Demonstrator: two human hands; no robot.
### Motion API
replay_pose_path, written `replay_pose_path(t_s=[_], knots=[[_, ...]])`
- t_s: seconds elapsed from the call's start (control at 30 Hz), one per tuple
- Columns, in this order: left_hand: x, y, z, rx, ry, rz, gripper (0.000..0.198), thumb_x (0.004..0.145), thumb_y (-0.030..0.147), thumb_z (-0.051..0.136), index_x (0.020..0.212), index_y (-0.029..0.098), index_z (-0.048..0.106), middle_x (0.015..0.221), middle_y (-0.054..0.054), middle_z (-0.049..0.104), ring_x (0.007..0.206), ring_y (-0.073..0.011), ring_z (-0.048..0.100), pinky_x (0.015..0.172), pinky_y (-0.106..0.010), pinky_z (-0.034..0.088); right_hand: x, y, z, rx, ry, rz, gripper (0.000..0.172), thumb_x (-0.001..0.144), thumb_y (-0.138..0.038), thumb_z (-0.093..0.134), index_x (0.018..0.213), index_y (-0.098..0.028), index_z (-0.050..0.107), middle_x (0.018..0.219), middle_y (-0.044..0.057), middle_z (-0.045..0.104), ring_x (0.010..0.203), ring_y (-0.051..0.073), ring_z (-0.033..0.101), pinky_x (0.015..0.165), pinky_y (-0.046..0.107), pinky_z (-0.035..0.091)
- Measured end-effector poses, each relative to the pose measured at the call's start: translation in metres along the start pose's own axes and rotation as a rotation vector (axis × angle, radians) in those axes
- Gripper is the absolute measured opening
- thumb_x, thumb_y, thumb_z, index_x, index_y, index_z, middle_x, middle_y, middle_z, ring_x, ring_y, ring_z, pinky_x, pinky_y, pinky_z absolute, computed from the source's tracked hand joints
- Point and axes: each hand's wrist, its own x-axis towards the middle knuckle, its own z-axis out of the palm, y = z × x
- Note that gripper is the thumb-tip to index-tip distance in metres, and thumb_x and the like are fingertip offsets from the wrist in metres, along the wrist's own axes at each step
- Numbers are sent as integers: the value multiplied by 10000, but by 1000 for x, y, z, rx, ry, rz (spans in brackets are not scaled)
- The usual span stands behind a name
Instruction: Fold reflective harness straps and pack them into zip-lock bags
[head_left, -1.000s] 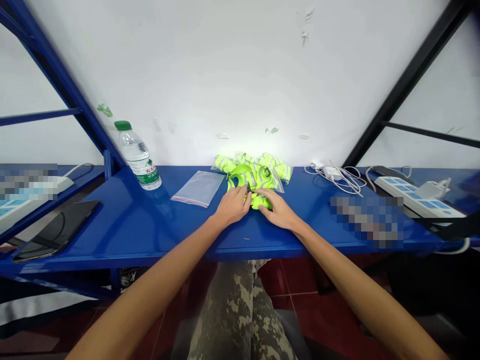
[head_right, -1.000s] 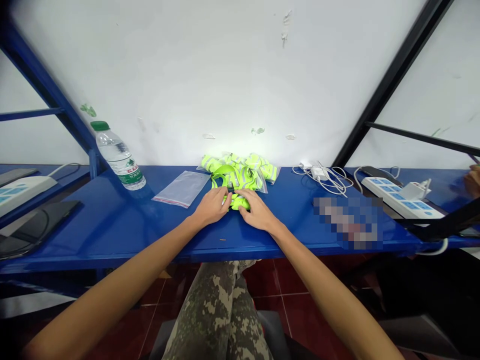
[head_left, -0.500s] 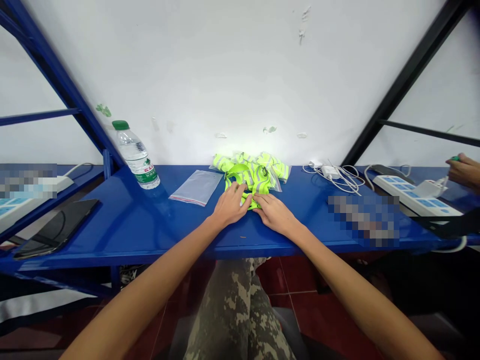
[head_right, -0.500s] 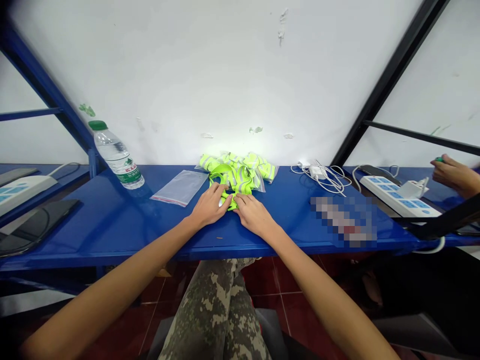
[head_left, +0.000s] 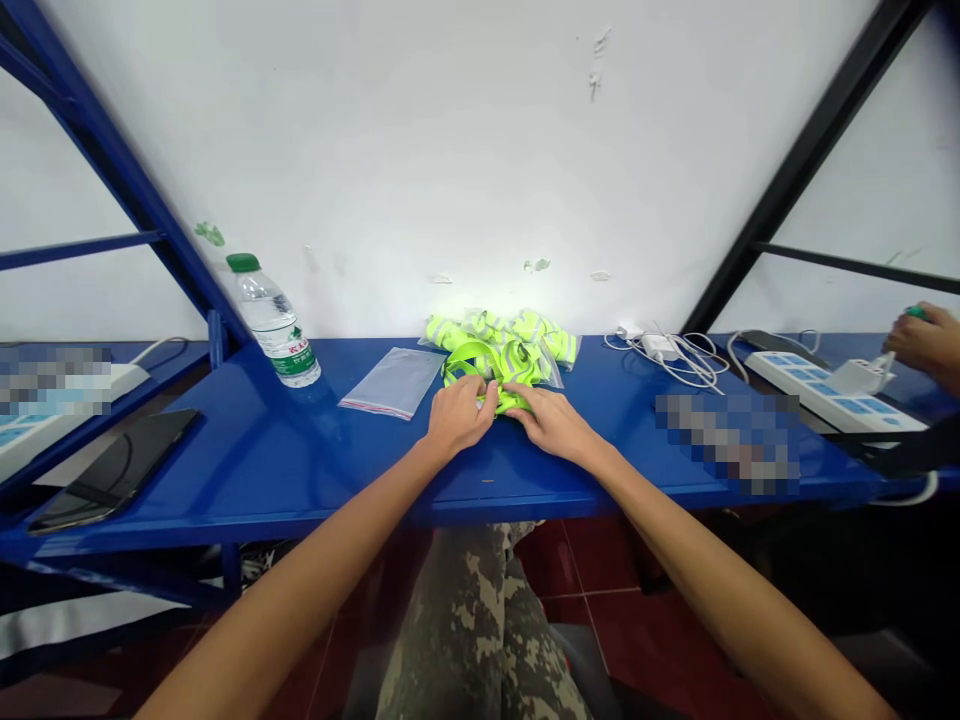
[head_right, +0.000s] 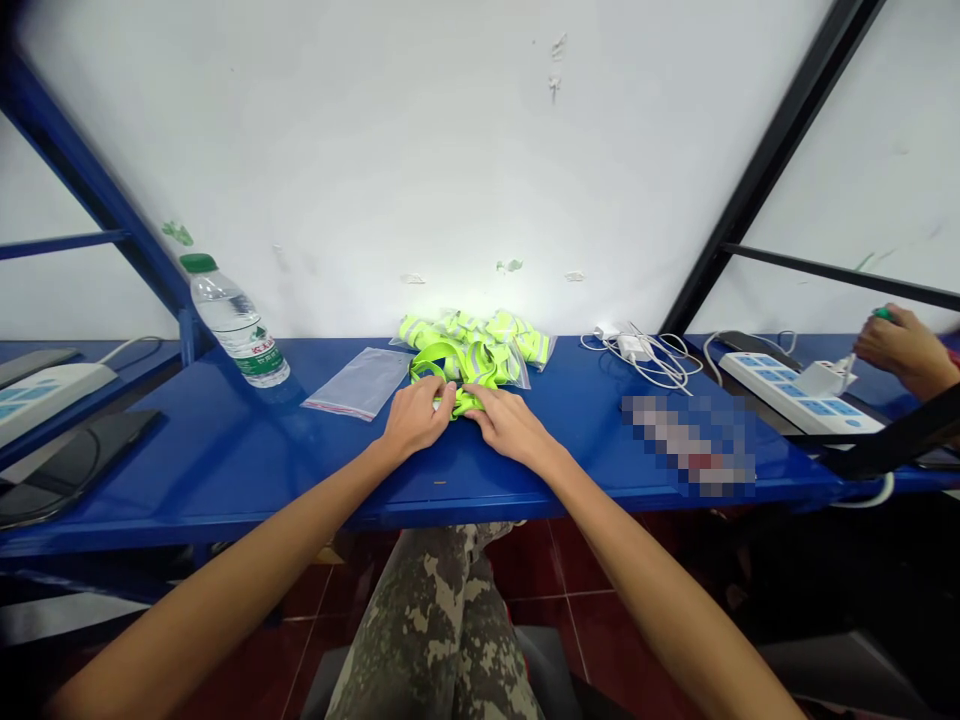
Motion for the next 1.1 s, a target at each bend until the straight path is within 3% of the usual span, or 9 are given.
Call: replay_pose_path(t_s=[0.2, 0.47, 0.8, 0.97, 1.1], knots=[[10, -4, 1, -33, -33, -135, 576, 1017, 416, 210, 724, 184, 649, 809, -90, 728, 778, -209, 671, 656, -308, 368, 10, -4, -5, 52, -36, 68, 396, 993, -306, 412, 1348, -158, 508, 1196, 136, 684, 1100, 272, 646, 943, 380, 465], [13, 2, 1, 120, -38, -305, 625, 1004, 394, 193, 796, 154, 731, 892, -166, 748, 841, -276, 702, 710, -351, 446, 19, -5, -3, 77, -41, 148, 434, 977, -327, 451, 1375, -155, 454, 1136, 140, 696, 1015, 282, 661, 873, 380, 464], [19, -7, 9, 47, -119, -270, 496, 985, 362, 274, 784, 166, 683, 933, -178, 737, 915, -306, 695, 812, -391, 483, 23, -2, 3, 51, -53, 200, 439, 994, -460, 405, 1278, -155, 544, 1095, 140, 712, 978, 289, 680, 792, 341, 471], [15, -3, 9, -66, -2, -334, 229, 952, 342, 392, 1019, 216, 571, 846, -82, 725, 837, -264, 700, 727, -335, 467, 23, -1, 8, 74, -38, 185, 400, 1019, -438, 350, 1210, -184, 592, 1069, 107, 723, 1000, 269, 681, 807, 314, 460], [11, 4, 8, -88, 59, -364, 175, 945, 319, 415, 1052, 219, 511, 801, -62, 707, 817, -260, 696, 726, -334, 456, 22, -2, 12, 76, -3, 190, 391, 1015, -440, 368, 1182, -187, 616, 1066, 108, 730, 1008, 272, 685, 813, 312, 458]])
